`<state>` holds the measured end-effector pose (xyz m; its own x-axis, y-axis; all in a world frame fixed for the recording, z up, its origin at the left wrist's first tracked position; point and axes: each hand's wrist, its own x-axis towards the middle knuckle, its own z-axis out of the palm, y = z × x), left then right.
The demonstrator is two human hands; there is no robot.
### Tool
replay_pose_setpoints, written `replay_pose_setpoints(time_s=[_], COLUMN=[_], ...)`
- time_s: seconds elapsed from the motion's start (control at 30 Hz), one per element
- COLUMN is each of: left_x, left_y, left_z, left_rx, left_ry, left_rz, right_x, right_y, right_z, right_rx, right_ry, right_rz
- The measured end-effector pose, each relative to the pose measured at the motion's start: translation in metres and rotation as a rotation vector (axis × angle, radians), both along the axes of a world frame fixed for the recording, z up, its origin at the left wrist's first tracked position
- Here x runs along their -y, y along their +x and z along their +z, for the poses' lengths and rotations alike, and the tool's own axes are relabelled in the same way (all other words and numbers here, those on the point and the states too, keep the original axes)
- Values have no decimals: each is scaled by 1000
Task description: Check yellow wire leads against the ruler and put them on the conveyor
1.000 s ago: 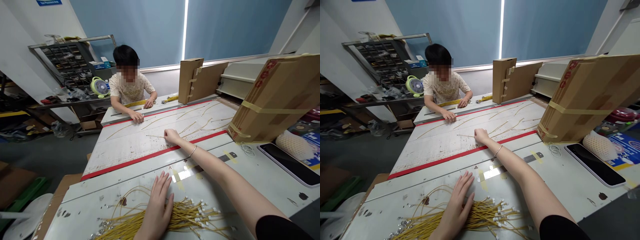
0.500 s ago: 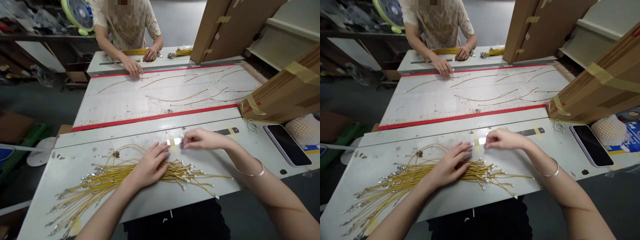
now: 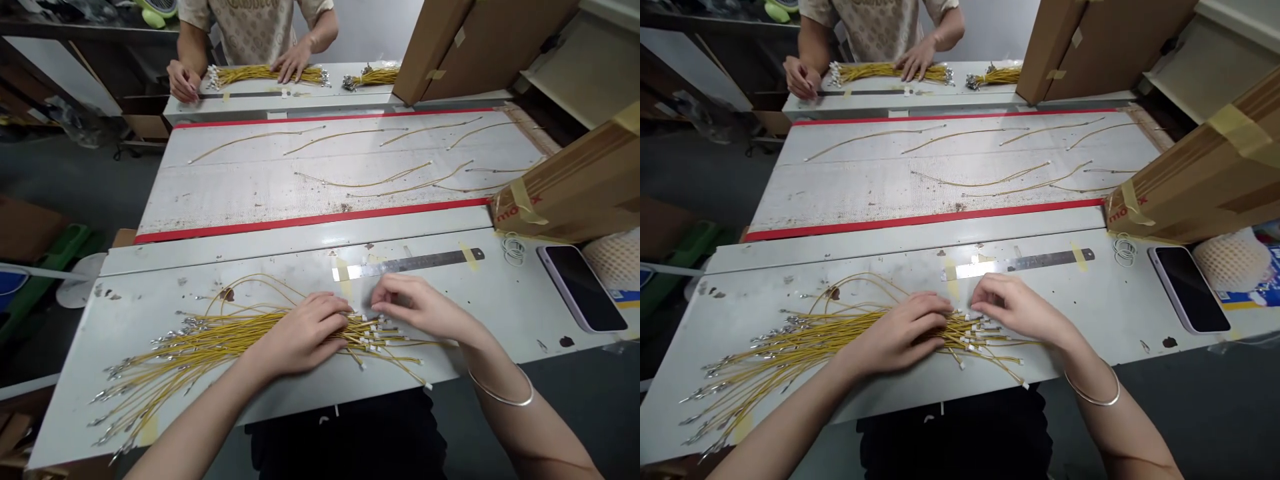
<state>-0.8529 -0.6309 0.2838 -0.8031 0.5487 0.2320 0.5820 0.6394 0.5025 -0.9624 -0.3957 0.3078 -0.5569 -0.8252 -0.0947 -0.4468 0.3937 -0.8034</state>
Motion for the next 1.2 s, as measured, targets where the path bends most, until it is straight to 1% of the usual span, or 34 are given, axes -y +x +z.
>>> replay_pose_setpoints(time_s=[0.1,0.13,0.2,0.27,0.33,0.4,0.43,0.47,0.63,0.7,0.73,0.77,0.8,0.87,0.93,1.0,1.03,1.1,1.2], left_x=[-5,-6,-7,-7,-6,-5,-5,-5,-6,-6,-5,-4,-2,4,10,16,17,19,18], left_y=[3,3,4,5,7,8,9,10,11,11,11,11,10,8,7,6,6,6,6], left_z=[1,1,2,3,5,7,7,8,9,10,11,12,13,14,16,17,17,17,13], left_rx=[2,3,13,53,106,136,133,122,56,19,-3,-29,-62,-157,-268,-350,-374,-391,-367], left_ry=[-19,-7,75,207,327,415,446,466,452,445,439,430,414,358,278,194,160,112,95], left_rz=[-59,-52,-13,58,172,292,332,344,239,240,250,261,277,310,338,360,367,378,383], right_x=[4,5,7,7,9,12,14,18,35,37,37,34,31,21,10,-4,-11,-25,-46], right_y=[7,9,10,9,8,8,9,11,22,24,24,22,19,9,-5,-19,-25,-35,-48], right_z=[3,5,7,10,12,13,12,11,7,7,7,8,9,14,21,31,35,41,39], right_rx=[98,123,171,224,263,286,288,284,202,169,145,115,82,19,1,36,62,106,99], right_ry=[19,12,-20,-68,-124,-195,-236,-278,-435,-479,-514,-565,-636,-828,-1031,-1161,-1195,-1231,-1238], right_rz=[135,155,159,142,107,77,63,54,44,39,10,-50,-146,-405,-663,-830,-880,-933,-978])
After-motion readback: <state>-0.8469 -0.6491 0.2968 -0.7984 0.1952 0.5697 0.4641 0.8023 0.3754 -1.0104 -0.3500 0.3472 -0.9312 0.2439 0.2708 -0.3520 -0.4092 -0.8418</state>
